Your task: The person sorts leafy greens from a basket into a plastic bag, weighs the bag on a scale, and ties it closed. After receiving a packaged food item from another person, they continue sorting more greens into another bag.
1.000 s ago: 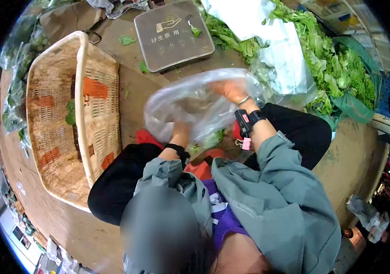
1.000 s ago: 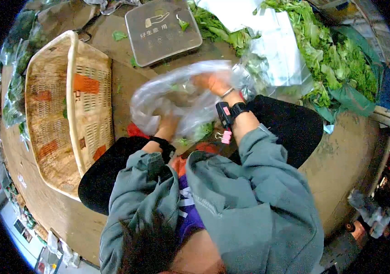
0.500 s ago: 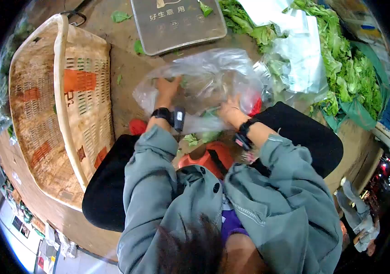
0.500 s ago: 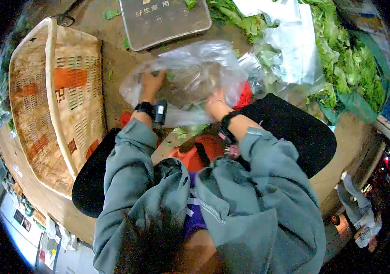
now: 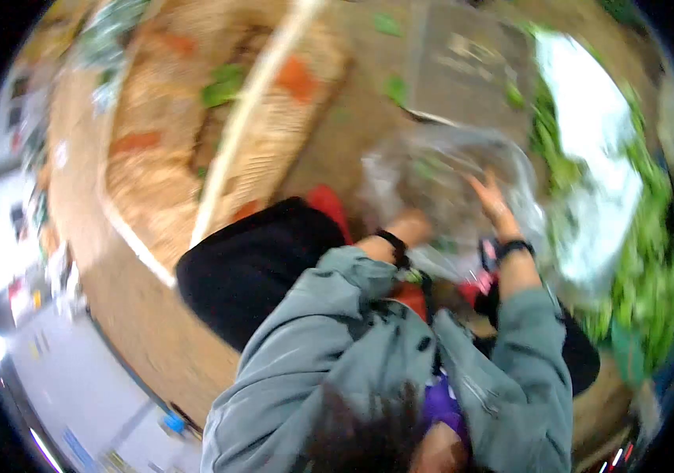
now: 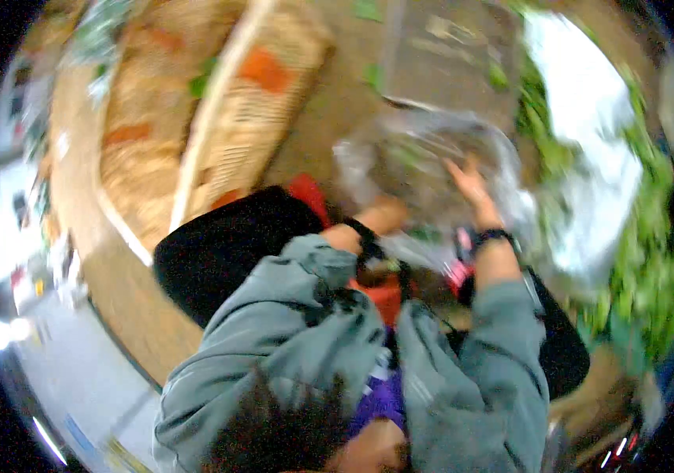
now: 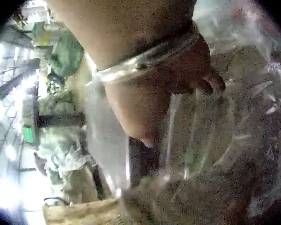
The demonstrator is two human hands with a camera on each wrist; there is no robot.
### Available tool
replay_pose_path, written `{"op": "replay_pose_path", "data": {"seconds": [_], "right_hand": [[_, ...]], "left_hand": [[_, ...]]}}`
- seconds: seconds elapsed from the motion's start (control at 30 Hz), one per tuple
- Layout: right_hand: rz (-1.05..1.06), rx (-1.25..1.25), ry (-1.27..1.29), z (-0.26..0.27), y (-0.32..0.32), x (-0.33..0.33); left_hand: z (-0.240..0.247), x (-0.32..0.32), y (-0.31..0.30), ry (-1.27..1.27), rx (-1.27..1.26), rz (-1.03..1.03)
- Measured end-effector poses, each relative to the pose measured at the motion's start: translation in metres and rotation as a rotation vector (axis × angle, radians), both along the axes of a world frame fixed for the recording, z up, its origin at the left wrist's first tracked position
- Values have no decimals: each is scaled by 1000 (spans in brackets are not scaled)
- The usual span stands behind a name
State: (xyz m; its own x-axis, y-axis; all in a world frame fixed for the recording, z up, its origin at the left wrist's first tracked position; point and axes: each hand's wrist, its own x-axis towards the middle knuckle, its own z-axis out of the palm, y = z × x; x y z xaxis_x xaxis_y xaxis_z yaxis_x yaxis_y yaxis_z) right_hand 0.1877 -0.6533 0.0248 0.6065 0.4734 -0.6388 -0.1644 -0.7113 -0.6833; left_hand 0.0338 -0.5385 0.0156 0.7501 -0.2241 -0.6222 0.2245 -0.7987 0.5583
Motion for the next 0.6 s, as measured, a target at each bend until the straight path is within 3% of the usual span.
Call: {"op": "replay_pose_path", "data": {"seconds": [0.03,0.1,0.13,0.17,0.2,0.23,0.27,0.3,0.33,0.4,0.43,0.47,0.53,0.6], "right_hand": [[-42,-46,213,-3,-19,-4],[53,88,514,28,-17,-17],[372,374,96,45,-17,-19],[450,260,3,94,8,-27],[521,140,-92,141,30,-33],[467,251,-162,142,40,-31],[404,365,-227,142,49,-31],[267,504,-119,175,65,-42],[259,524,-138,186,75,-46],[286,473,-297,204,99,-56],[309,416,-336,217,115,-65],[321,398,-346,223,136,-75],[529,509,-922,227,187,-91],[519,664,-1131,225,245,-101]], "left_hand": [[52,15,-2,15,-69,36],[115,29,14,-195,-191,123],[172,40,32,-297,-236,129],[228,28,55,-508,-236,329],[283,4,80,-748,-203,397],[327,-26,110,-893,-219,429],[383,-60,134,-752,-166,495],[403,-95,169,-755,-85,564],[422,-124,202,-715,-158,643],[432,-178,277,-556,112,745],[418,-199,310,-438,100,844],[393,-215,341,-310,80,938],[332,-230,393,-69,308,957],[265,-223,435,139,513,810]]}}
